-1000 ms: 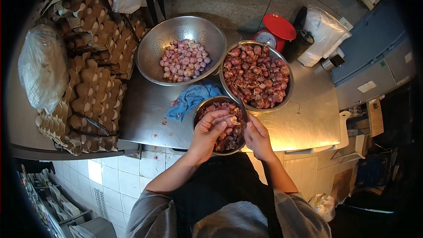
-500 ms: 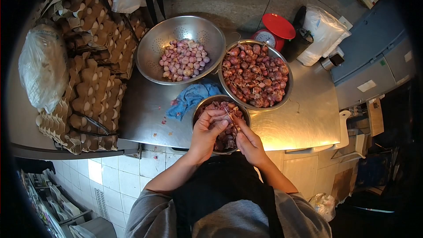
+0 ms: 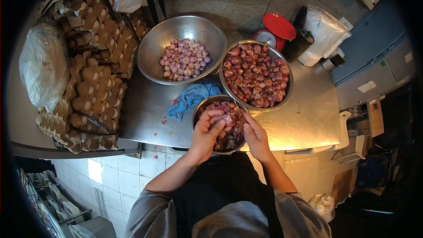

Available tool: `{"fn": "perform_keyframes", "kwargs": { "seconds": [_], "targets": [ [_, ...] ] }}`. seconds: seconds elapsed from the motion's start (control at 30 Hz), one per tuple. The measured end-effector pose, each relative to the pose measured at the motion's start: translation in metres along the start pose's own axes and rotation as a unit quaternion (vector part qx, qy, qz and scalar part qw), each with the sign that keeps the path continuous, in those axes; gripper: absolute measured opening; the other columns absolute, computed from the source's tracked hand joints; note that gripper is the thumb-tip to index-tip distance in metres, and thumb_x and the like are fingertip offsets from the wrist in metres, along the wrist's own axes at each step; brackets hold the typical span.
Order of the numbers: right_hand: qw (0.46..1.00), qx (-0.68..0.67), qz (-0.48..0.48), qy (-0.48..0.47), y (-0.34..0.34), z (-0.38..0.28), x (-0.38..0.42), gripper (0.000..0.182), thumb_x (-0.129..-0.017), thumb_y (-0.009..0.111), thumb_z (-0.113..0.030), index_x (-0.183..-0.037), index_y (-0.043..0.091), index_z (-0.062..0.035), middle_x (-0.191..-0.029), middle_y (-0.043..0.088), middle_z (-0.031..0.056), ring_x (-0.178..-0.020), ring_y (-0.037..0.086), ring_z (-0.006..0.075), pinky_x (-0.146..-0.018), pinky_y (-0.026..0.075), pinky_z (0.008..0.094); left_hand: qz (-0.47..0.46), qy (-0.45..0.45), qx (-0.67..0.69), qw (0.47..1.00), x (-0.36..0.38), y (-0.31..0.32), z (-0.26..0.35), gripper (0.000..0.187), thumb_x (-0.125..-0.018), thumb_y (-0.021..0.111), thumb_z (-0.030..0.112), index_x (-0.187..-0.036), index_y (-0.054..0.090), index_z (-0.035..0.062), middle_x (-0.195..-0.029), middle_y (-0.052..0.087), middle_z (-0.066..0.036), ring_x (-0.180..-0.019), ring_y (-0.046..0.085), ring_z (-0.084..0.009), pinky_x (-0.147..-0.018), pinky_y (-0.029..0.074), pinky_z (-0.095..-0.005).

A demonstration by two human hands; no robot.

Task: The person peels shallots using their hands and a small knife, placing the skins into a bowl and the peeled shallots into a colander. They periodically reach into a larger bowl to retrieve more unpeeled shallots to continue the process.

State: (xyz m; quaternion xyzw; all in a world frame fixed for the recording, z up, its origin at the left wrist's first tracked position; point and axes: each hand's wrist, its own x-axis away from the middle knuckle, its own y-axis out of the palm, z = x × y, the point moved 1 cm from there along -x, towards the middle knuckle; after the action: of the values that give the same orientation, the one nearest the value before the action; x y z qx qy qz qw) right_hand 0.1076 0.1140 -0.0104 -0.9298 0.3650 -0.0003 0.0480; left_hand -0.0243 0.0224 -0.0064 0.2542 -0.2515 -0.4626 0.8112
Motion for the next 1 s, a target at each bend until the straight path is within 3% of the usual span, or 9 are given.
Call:
{"fn": "perform_keyframes", "kwargs": {
  "seconds": [0.3, 0.57, 0.87, 1.0],
  "targets": [
    [0.992, -0.07, -0.071, 0.077, 0.005, -0.001, 0.013, 0.042, -0.092, 0.042, -0.014, -0.131, 0.034, -0.0001, -0.132, 0.039, 0.012, -0.122, 0.035, 0.0171, -0.099, 0.028, 0.0266, 0.011, -0.003, 0.005, 1.0, -0.001, -0.001, -0.001, 0.019, -0.087, 0.051, 0.006, -0.106, 0.051, 0.0041, -0.1, 0.056, -0.005, -0.09, 0.055, -0.0122, -0.079, 0.047, -0.0268],
    [0.996, 0.063, -0.053, -0.028, 0.009, -0.003, 0.009, 0.038, -0.092, 0.043, -0.014, -0.126, 0.04, 0.0004, -0.127, 0.045, 0.014, -0.118, 0.042, 0.0191, -0.097, 0.031, 0.0275, 0.01, 0.025, -0.041, 0.999, 0.0, 0.0, 0.002, 0.018, -0.083, 0.057, 0.003, -0.101, 0.054, 0.0028, -0.097, 0.057, -0.004, -0.086, 0.056, -0.0112, -0.077, 0.049, -0.0262],
    [1.0, -0.012, -0.01, 0.002, 0.003, -0.017, -0.002, 0.038, -0.092, 0.041, -0.012, -0.128, 0.039, -0.001, -0.129, 0.044, 0.013, -0.12, 0.04, 0.0189, -0.097, 0.03, 0.0272, 0.005, 0.015, -0.012, 1.0, 0.002, 0.005, 0.007, 0.022, -0.084, 0.055, 0.001, -0.105, 0.053, 0.0025, -0.097, 0.057, -0.006, -0.09, 0.056, -0.0129, -0.08, 0.048, -0.0269],
    [0.999, -0.002, -0.041, -0.007, 0.004, -0.008, 0.005, 0.041, -0.092, 0.04, -0.012, -0.131, 0.034, -0.0015, -0.13, 0.043, 0.013, -0.121, 0.038, 0.0185, -0.098, 0.03, 0.0271, 0.015, 0.018, -0.017, 1.0, -0.002, 0.001, 0.003, 0.022, -0.083, 0.055, 0.0, -0.105, 0.053, 0.0028, -0.098, 0.056, -0.006, -0.092, 0.055, -0.0122, -0.081, 0.048, -0.0271]
  ]
}}
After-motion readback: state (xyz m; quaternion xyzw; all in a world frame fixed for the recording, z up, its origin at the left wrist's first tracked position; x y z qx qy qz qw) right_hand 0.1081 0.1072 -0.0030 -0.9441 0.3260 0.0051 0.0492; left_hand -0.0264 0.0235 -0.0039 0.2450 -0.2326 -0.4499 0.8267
